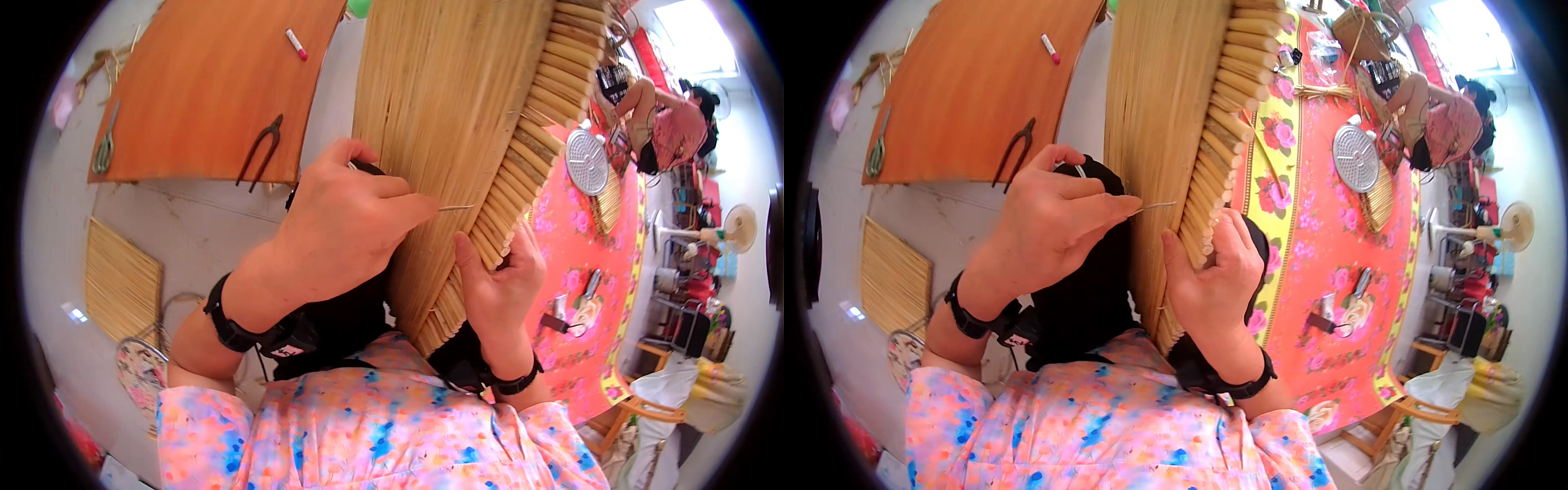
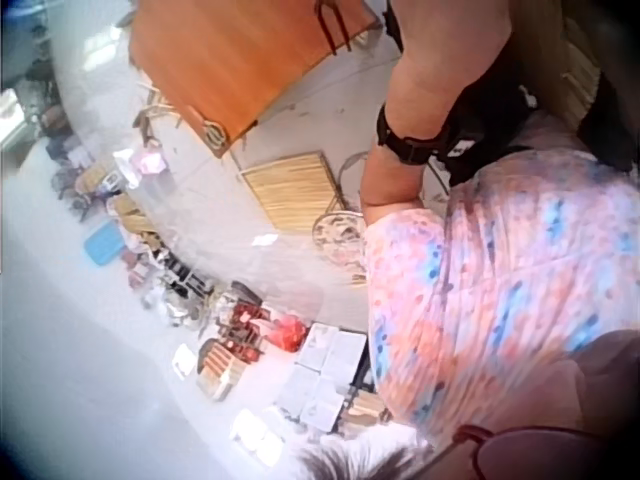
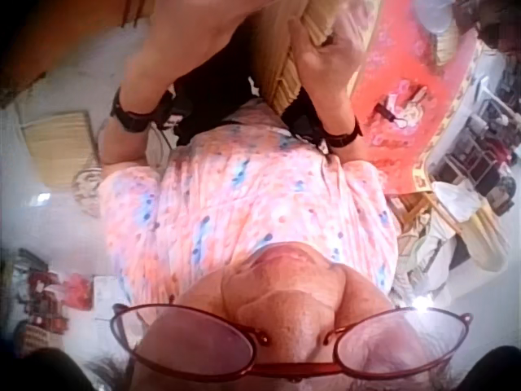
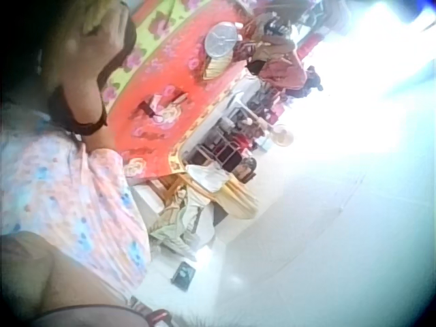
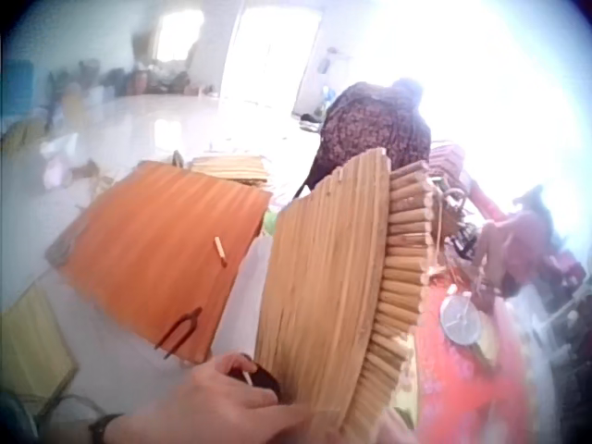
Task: The person weaves a white thread through rows of thin bamboo sticks using a needle, then uses pliers to pull the thread tight and secure the edge of the bamboo mat.
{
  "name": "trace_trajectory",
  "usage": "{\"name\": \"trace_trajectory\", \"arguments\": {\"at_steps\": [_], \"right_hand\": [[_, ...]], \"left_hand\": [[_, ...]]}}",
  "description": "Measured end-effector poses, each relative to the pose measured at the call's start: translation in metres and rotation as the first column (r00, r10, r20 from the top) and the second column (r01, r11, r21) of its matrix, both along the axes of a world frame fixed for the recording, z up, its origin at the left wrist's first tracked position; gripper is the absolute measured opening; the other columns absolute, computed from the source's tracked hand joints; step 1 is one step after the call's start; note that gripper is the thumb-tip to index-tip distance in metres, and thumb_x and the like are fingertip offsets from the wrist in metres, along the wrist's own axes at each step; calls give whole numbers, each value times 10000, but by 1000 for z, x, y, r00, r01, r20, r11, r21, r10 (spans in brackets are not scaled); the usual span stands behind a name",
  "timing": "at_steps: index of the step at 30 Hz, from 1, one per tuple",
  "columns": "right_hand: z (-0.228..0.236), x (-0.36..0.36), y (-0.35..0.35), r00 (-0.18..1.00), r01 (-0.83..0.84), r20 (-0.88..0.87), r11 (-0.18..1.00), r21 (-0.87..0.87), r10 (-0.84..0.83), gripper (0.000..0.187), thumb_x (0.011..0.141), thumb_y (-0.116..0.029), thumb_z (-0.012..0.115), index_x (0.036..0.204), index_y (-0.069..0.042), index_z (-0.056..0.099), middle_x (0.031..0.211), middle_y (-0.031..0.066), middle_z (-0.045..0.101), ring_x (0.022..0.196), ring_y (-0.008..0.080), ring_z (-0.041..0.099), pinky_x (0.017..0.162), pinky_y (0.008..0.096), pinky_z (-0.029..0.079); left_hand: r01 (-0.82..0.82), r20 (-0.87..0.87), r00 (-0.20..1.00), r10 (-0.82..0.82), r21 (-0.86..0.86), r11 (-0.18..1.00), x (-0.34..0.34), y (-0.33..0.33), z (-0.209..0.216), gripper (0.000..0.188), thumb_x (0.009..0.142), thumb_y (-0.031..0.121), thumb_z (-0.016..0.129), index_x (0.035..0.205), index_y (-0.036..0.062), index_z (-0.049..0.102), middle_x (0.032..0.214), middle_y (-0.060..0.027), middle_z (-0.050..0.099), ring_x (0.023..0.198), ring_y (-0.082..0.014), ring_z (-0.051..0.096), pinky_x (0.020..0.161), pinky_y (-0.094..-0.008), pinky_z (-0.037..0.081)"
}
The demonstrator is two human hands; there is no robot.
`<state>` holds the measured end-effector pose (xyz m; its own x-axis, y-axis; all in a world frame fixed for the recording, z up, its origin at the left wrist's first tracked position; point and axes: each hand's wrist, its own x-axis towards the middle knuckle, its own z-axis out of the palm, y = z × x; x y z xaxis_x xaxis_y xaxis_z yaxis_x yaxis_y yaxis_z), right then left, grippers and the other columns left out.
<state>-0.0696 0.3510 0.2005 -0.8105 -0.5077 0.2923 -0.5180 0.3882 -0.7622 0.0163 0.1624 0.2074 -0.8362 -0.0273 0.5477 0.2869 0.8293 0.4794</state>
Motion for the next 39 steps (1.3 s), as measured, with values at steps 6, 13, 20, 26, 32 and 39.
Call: {"name": "trace_trajectory", "arguments": {"at_steps": [6,13,20,26,32,39], "right_hand": [[14,11,-16,980,-195,25,979,-64,197,411,690,-9,717,1086,7,609,910,147,588,745,266,615,639,321,508],[0,21,-30,921,-262,206,918,-298,330,552,654,-28,721,1192,-12,601,1054,140,597,841,211,613,701,294,497],[-9,22,-27,858,-297,293,873,-387,421,684,647,-119,740,1289,15,546,1121,184,545,980,280,573,847,333,473],[-14,14,-24,826,-371,241,813,-449,510,737,644,-163,749,1316,29,516,1100,195,515,962,311,560,842,352,478],[-20,10,-25,819,-392,184,764,-512,543,747,636,-146,743,1323,27,509,1080,192,506,934,307,567,813,346,492],[-22,9,-24,811,-371,194,743,-557,552,733,631,-145,734,1310,33,524,1071,184,509,929,297,573,817,336,488]], "left_hand": [[-2,164,986,-10,71,997,17,-21,14,163,775,44,715,935,73,720,588,-35,513,544,-199,501,720,-338,438],[-68,265,964,38,107,992,42,-34,20,209,775,39,730,978,90,726,592,-1,577,513,-160,527,673,-313,443],[-173,447,893,47,248,953,52,-29,28,214,786,-24,690,990,35,709,705,-67,651,609,-210,562,673,-320,462],[-213,486,866,116,148,966,46,-25,37,123,780,-40,676,895,6,679,755,-91,669,711,-265,624,723,-331,478],[-163,309,941,139,55,985,46,-27,27,114,769,-43,677,868,12,673,742,-92,662,733,-288,635,804,-393,468],[-168,278,951,138,86,982,48,-21,16,100,775,-37,685,865,-3,657,708,-82,630,671,-281,593,747,-360,454]]}}
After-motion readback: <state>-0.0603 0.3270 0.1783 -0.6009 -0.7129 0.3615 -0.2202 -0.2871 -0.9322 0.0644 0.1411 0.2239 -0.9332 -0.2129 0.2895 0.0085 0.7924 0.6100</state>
